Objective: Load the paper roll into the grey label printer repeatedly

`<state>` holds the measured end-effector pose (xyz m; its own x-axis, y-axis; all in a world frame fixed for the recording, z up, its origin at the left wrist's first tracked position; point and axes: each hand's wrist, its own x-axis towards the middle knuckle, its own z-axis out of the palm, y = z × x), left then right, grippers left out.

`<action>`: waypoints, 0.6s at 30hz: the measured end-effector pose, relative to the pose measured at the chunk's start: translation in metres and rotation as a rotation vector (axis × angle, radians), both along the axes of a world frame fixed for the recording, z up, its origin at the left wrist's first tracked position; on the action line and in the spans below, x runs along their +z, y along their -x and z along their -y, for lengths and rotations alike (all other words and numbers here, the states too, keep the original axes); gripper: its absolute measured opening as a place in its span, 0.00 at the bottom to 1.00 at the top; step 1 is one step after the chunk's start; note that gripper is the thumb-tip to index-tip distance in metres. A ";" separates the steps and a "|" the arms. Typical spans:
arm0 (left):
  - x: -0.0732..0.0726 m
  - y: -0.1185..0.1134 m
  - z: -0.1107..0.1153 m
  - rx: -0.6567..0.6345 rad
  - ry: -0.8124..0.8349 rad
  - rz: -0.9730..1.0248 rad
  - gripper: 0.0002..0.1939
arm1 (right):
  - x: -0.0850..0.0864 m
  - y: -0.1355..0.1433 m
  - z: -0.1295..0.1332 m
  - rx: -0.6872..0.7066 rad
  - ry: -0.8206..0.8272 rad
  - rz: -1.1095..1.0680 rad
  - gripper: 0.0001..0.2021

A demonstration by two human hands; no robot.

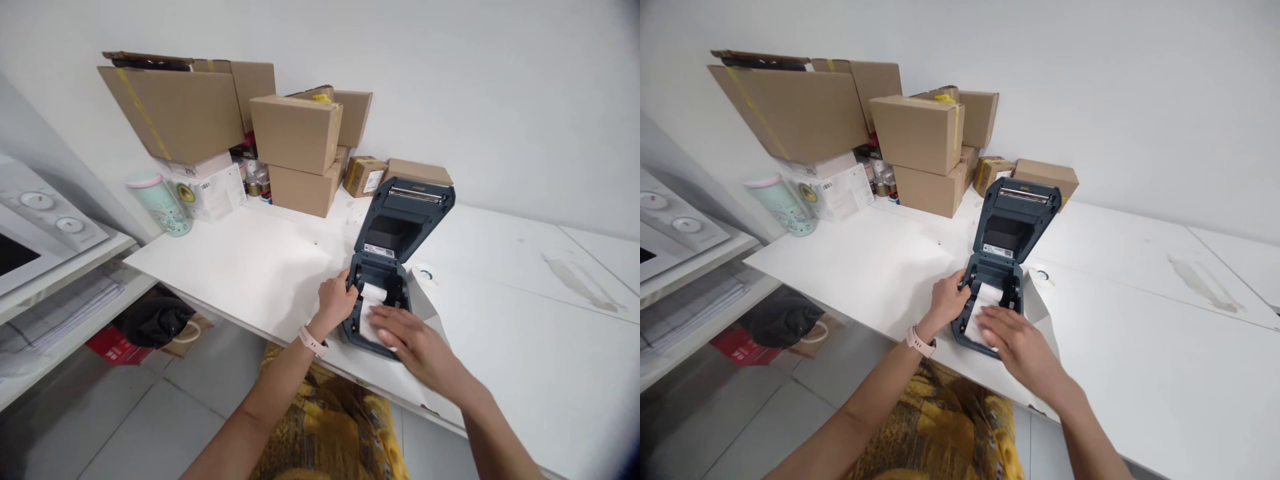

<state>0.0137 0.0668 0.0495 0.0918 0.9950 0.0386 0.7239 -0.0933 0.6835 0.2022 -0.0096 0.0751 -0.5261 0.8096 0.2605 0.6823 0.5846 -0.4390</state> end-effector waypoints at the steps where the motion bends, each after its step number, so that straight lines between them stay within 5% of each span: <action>1: -0.001 0.000 0.000 -0.002 -0.007 0.013 0.25 | -0.007 0.001 0.011 -0.025 -0.027 -0.009 0.17; 8: -0.004 -0.001 0.000 0.010 -0.007 0.046 0.24 | -0.041 -0.001 0.040 -0.055 -0.119 -0.004 0.31; 13: 0.000 -0.002 0.000 0.008 0.006 0.050 0.24 | -0.048 0.001 0.038 -0.127 -0.165 -0.133 0.12; 18: 0.003 -0.003 0.002 0.013 0.002 0.053 0.23 | -0.043 -0.004 0.041 -0.150 -0.026 -0.285 0.10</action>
<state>0.0163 0.0652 0.0528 0.0771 0.9962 0.0409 0.6879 -0.0828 0.7210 0.2059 -0.0503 0.0320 -0.3045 0.8637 0.4017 0.6131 0.5005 -0.6113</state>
